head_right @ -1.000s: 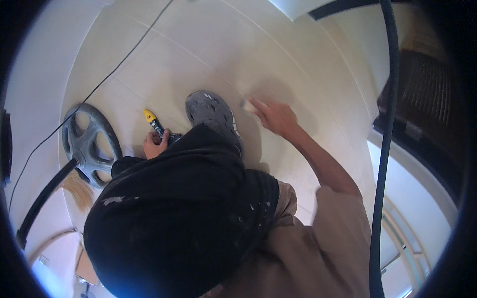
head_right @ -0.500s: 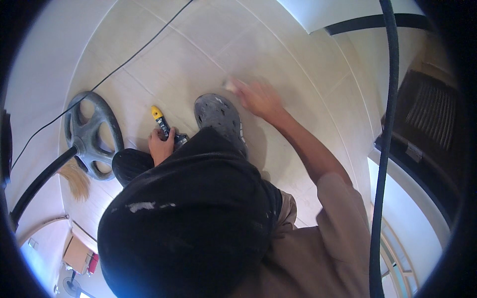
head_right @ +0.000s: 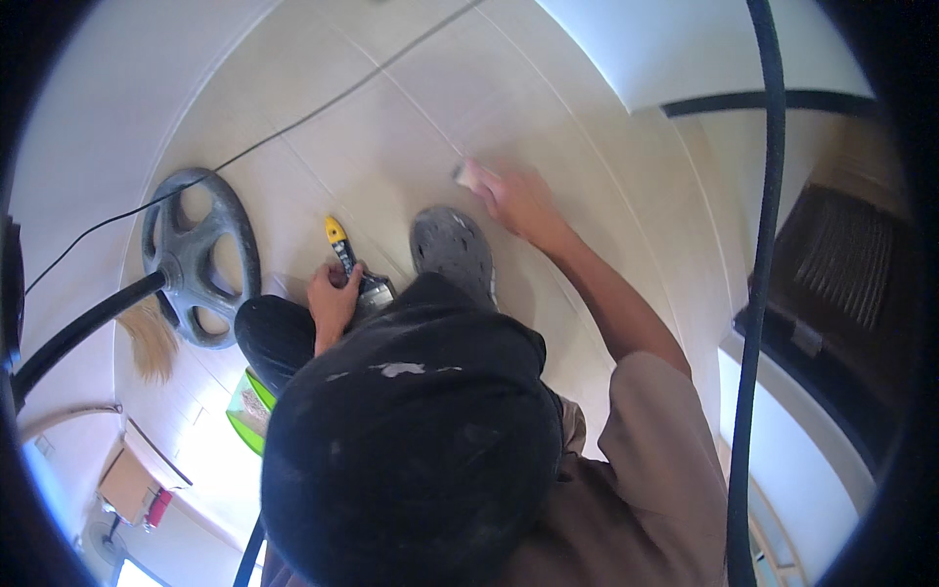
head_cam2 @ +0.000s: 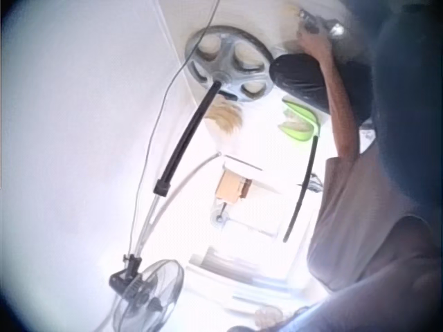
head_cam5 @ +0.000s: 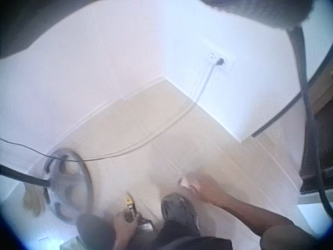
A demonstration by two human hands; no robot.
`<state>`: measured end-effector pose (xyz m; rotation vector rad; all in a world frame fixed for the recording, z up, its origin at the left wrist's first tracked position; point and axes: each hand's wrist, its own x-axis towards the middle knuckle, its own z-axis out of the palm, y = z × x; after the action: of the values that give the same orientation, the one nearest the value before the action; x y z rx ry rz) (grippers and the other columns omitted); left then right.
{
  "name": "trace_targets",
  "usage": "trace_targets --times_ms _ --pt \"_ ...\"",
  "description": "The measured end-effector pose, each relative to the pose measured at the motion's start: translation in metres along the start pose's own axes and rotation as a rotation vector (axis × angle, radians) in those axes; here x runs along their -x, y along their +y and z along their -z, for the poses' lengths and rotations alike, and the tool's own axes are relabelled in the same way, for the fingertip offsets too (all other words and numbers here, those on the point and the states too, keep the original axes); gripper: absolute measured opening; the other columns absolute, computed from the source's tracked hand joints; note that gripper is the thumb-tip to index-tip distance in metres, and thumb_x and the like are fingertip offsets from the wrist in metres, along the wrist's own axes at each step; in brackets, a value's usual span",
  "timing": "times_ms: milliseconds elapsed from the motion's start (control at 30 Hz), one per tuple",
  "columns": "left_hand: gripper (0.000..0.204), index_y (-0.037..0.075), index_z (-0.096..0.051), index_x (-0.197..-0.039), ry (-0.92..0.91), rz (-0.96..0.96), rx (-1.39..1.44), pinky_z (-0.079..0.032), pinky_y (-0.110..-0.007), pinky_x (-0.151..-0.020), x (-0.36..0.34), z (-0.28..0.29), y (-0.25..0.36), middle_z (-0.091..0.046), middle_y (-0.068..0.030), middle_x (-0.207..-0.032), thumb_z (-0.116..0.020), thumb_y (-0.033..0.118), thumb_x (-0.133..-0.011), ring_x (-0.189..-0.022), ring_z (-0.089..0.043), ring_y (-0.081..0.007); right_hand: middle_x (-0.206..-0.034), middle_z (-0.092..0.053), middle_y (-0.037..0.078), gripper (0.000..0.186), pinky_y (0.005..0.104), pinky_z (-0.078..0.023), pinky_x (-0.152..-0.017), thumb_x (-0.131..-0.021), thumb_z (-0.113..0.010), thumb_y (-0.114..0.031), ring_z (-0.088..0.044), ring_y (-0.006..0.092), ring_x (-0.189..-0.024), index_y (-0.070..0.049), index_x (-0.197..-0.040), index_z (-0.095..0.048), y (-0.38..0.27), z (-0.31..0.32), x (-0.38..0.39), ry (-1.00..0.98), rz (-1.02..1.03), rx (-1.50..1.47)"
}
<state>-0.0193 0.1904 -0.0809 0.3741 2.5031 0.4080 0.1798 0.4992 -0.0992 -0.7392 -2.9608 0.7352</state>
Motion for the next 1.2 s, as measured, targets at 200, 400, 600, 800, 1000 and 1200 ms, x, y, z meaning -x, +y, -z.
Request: trace_targets --times_ms 200,400,600,800,1000,1200 --pt "0.047 0.006 -0.069 -0.105 0.103 -0.029 -0.002 -0.05 -0.05 -0.089 0.005 -0.005 0.003 -0.065 -0.0137 -0.105 -0.079 0.046 -0.084 -0.103 -0.064 -0.0349 -0.073 -0.067 0.021 0.047 0.055 -0.051 -0.06 -0.103 -0.055 -0.038 -0.067 0.0425 -0.067 -0.02 -0.146 -0.057 -0.021 0.015 -0.067 -0.032 -0.049 0.075" --pt "0.05 0.005 -0.067 -0.104 0.024 0.064 -0.015 -0.049 -0.05 -0.089 0.007 0.0 0.004 -0.064 -0.0146 -0.107 -0.079 0.048 -0.082 -0.104 -0.063 -0.0356 -0.075 -0.068 0.022 0.044 0.0547 -0.052 -0.062 -0.103 -0.055 -0.037 -0.067 0.0432 -0.068 -0.018 -0.143 -0.06 -0.005 0.009 -0.062 -0.013 0.002 0.02" --pt "0.047 0.006 -0.066 -0.102 0.028 0.025 -0.017 -0.049 -0.05 -0.088 0.012 0.002 0.002 -0.063 -0.0151 -0.102 -0.078 0.046 -0.081 -0.103 -0.062 -0.0366 -0.075 -0.067 0.023 0.042 0.0552 -0.053 -0.065 -0.103 -0.056 -0.036 -0.066 0.0449 -0.069 -0.024 -0.143 -0.061 -0.026 0.003 -0.078 0.008 -0.046 -0.011" --pt "0.05 0.002 -0.067 -0.099 0.131 -0.029 -0.029 -0.05 -0.049 -0.084 0.002 -0.003 0.016 -0.065 -0.0167 -0.099 -0.079 0.047 -0.082 -0.097 -0.064 -0.0367 -0.087 -0.071 0.024 0.039 0.0563 -0.054 -0.073 -0.103 -0.056 -0.033 -0.07 0.0438 -0.083 -0.017 -0.137 -0.064 -0.037 0.037 -0.086 -0.103 -0.131 -0.01" --pt "0.048 0.001 -0.068 -0.098 0.016 -0.054 0.038 -0.052 -0.047 -0.08 -0.011 -0.016 -0.024 -0.067 -0.0168 -0.093 -0.08 0.045 -0.083 -0.088 -0.066 -0.0347 -0.092 -0.072 0.02 0.035 0.0538 -0.055 -0.074 -0.103 -0.055 -0.032 -0.07 0.0434 -0.089 -0.016 -0.131 -0.067 -0.007 0.029 -0.069 0.051 0.01 -0.214" --pt "0.05 -0.003 -0.067 -0.097 0.004 -0.059 0.013 -0.053 -0.042 -0.076 -0.012 -0.014 -0.009 -0.069 -0.0161 -0.086 -0.084 0.042 -0.082 -0.079 -0.067 -0.0286 -0.077 -0.066 0.011 0.039 0.0494 -0.054 -0.068 -0.102 -0.06 -0.037 -0.066 0.0354 -0.073 -0.034 -0.141 -0.063 0.02 0.03 0.186 -0.262 -0.213 -0.082"
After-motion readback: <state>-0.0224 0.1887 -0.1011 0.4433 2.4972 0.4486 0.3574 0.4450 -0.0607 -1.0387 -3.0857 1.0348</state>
